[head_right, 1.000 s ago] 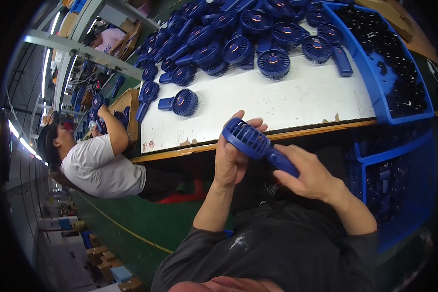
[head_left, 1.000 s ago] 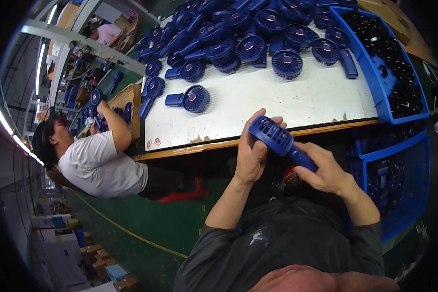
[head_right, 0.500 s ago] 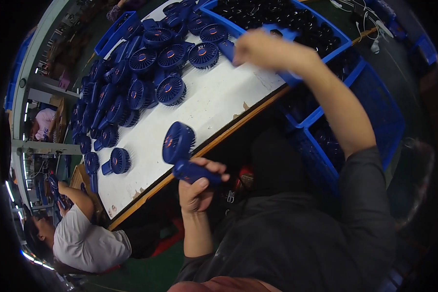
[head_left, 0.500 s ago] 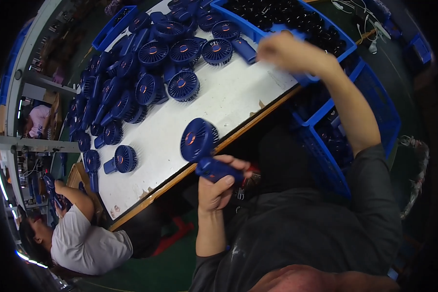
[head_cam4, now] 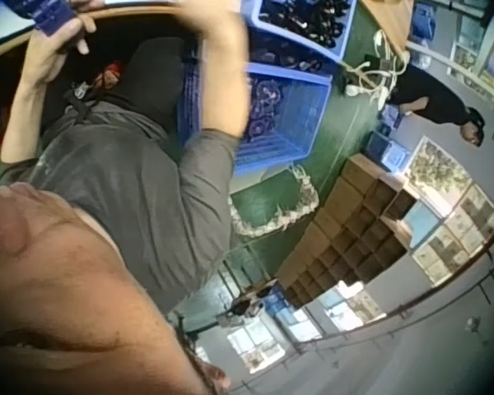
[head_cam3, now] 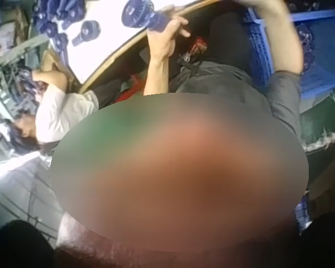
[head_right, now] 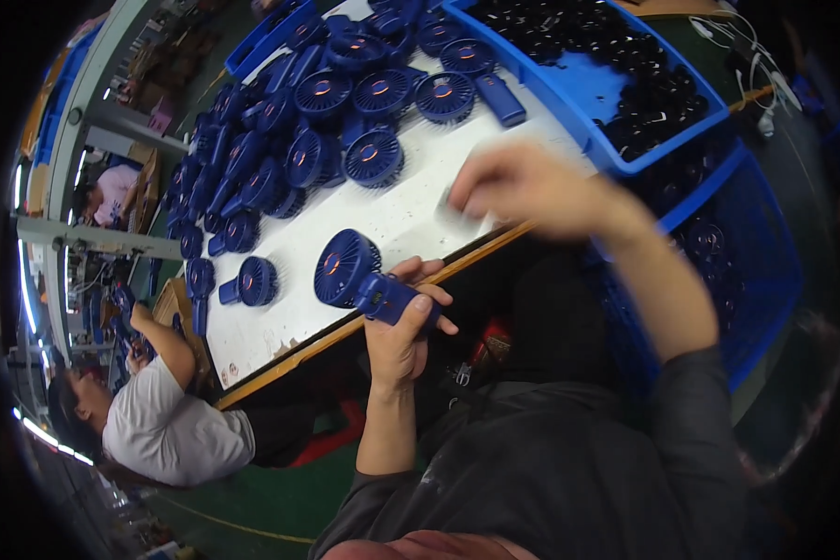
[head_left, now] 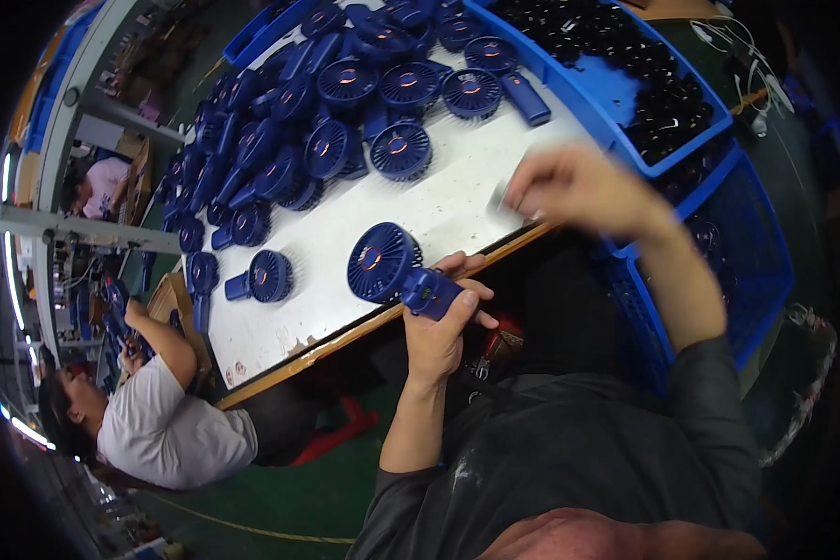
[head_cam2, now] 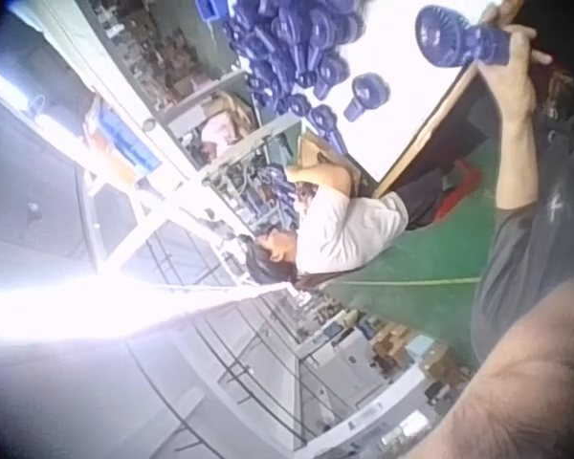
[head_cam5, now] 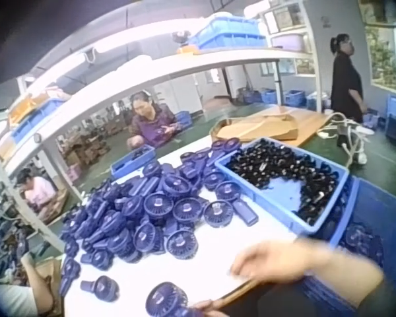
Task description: The person assembles portable fans by attaching various plastic components by hand.
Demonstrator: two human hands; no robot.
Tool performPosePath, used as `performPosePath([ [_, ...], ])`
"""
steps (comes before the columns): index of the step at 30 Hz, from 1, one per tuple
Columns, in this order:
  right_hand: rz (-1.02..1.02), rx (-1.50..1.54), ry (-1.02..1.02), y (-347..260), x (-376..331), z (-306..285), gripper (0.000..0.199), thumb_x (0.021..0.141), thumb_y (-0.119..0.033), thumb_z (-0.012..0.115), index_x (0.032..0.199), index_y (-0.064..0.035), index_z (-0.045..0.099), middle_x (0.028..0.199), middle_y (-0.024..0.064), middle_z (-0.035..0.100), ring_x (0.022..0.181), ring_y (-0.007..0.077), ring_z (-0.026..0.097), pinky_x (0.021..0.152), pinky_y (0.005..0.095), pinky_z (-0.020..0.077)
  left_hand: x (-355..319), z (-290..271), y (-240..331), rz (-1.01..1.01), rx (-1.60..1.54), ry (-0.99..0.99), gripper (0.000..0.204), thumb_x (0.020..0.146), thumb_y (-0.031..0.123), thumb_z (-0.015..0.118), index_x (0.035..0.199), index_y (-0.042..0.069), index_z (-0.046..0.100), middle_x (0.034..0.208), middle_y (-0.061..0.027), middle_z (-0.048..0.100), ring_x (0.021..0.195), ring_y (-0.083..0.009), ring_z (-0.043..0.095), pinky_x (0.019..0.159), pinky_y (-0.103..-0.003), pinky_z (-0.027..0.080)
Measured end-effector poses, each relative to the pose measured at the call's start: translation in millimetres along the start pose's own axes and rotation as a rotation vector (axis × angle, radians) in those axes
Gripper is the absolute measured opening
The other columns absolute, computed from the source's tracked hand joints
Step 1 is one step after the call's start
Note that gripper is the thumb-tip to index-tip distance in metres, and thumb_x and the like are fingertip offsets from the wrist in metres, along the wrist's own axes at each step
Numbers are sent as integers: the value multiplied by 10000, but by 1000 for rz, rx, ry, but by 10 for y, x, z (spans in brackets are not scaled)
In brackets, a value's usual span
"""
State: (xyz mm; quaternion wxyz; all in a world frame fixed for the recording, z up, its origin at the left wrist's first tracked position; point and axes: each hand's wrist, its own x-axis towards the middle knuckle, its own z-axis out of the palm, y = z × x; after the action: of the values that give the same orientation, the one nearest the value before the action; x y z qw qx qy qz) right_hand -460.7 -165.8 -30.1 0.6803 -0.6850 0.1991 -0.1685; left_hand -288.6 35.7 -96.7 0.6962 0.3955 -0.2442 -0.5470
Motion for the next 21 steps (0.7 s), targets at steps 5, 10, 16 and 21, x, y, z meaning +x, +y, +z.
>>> performPosePath([
  [5,-86,295,42,459,-346,955,139,936,24,597,1070,29,630,1018,94,649,817,127,658,767,260,541,-19,-20,-30,14,96,85,458,855,21,726,1262,-19,519,1106,-151,639,969,-255,660,754,-344,584],
  [10,-727,-697,225,486,-393,956,263,834,-109,721,1049,10,628,964,142,614,907,318,634,784,387,544,-144,-80,-55,47,140,83,402,911,72,680,1260,-36,512,1059,-144,629,756,-195,636,544,-280,510],
  [16,-713,-650,136,425,-223,837,197,914,-209,653,956,-21,615,924,138,641,909,319,640,804,406,532,-267,-26,-35,-214,67,-159,586,897,262,743,1312,-24,443,981,-147,611,770,-209,643,431,-243,515],
  [21,-681,-840,107,327,-157,867,267,845,-171,680,1080,-49,642,1051,148,617,951,307,620,803,385,530,-316,-231,-221,-218,-136,-268,854,932,757,329,1359,25,434,1023,-211,639,800,-314,681,493,-360,585],
])
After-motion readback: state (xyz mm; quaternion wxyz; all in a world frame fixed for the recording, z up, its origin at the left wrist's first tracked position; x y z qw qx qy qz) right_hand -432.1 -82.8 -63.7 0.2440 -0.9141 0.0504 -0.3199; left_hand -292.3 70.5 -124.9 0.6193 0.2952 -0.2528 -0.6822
